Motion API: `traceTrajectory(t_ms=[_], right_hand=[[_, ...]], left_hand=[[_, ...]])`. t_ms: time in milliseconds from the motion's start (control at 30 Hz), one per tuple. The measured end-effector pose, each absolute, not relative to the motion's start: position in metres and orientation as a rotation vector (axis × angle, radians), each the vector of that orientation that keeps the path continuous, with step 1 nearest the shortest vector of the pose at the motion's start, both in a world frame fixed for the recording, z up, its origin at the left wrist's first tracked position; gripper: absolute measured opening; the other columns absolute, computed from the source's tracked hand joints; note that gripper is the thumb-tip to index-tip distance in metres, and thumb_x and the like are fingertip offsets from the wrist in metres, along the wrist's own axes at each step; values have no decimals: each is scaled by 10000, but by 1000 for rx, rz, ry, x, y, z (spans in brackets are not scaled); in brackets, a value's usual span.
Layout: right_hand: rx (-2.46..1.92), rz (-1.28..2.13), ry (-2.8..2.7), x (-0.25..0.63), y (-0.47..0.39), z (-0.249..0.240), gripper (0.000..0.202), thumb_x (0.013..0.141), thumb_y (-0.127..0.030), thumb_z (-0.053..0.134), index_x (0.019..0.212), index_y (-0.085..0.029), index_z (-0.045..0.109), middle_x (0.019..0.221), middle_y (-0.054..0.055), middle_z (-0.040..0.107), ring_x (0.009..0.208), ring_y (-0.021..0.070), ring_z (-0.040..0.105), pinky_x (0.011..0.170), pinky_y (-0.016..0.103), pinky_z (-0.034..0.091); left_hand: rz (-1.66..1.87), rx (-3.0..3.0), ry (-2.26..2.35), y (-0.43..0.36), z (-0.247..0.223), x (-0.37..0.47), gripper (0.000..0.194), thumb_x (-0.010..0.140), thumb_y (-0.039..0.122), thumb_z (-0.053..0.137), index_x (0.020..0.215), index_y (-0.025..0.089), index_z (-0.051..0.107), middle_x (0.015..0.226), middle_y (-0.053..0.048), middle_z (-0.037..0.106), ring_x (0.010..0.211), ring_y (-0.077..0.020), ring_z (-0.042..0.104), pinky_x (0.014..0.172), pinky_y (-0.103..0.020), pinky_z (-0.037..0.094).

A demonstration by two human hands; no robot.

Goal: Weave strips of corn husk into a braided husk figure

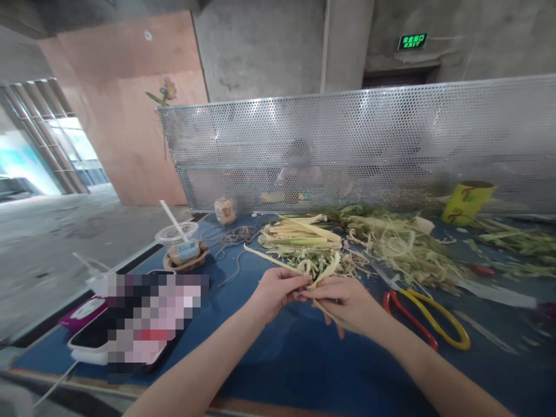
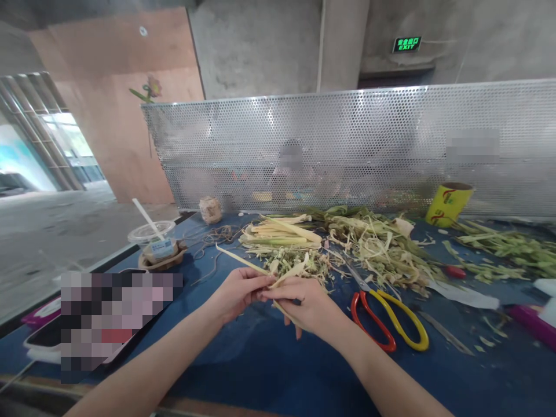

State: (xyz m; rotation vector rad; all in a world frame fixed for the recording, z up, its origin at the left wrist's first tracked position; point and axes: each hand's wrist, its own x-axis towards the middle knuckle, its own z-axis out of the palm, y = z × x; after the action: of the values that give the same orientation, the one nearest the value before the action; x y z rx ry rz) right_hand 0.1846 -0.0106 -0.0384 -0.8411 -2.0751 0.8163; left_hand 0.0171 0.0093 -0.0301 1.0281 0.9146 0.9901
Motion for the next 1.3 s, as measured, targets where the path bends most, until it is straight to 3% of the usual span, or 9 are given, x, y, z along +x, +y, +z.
traceTrajectory(t_ms=[133,333,500,633,767,933,1100,1200,1300], right_hand=[[-803,503,-1995,190,-6,-39,216,781,-208,531,907,-256,701,791,45,630,497,94,563,426,206,464],[-906,-362,-1783,194,-7,-35,182,735,-201,610,811,-327,716,802,50,408,789,202,452,673,363,406],[-896,-590,-1865,190,-16,-31,179,763,-240,597,836,-371,694,915,54,506,880,213,443,773,386,340],[-704,-482,-2101,188,-14,-33,189,814,-194,535,907,-301,661,867,27,630,862,174,516,784,342,364],[-689,-69,-2040,186,-8,-37,183,818,-163,496,874,-221,660,743,32,651,722,145,566,678,271,443],[-1148,511,-1706,182,-1,-38,159,706,-301,600,595,-188,604,582,16,601,536,139,540,485,233,420],[-1211,935,-1547,181,5,-39,310,598,-441,651,562,-168,509,467,-51,459,425,79,400,417,205,314],[-1177,1108,-1521,182,7,-41,320,622,-459,629,625,-155,531,510,-47,480,447,74,411,438,201,317],[-1104,1056,-1495,181,6,-43,285,635,-416,632,712,-158,540,604,-19,539,533,102,491,511,220,381]], left_hand=[[1047,1217,928,8,-28,17,259,503,281,760,635,73,678,533,-28,617,443,-77,516,454,-198,453],[1051,1222,978,7,-27,18,242,510,279,751,621,87,656,510,-4,592,410,-76,509,445,-208,464],[1014,982,941,8,-26,17,258,485,284,771,569,83,633,479,5,556,421,-56,500,478,-191,478],[1001,992,911,8,-27,19,268,495,294,769,589,72,651,536,-34,603,460,-67,522,469,-180,466],[1021,1146,913,6,-30,22,275,505,314,758,624,81,673,556,-47,616,510,-102,544,417,-177,439],[1018,1368,879,0,-29,25,292,581,367,704,697,100,687,545,-14,585,402,-70,479,381,-190,435],[972,1394,878,-4,-26,25,292,593,401,686,651,116,667,538,0,560,379,-73,486,373,-192,440],[955,1382,867,-4,-27,26,318,596,427,681,657,116,661,546,0,560,393,-78,501,389,-201,460],[951,1344,858,-3,-30,25,333,608,440,669,650,110,654,546,-2,562,399,-84,509,406,-221,480]])
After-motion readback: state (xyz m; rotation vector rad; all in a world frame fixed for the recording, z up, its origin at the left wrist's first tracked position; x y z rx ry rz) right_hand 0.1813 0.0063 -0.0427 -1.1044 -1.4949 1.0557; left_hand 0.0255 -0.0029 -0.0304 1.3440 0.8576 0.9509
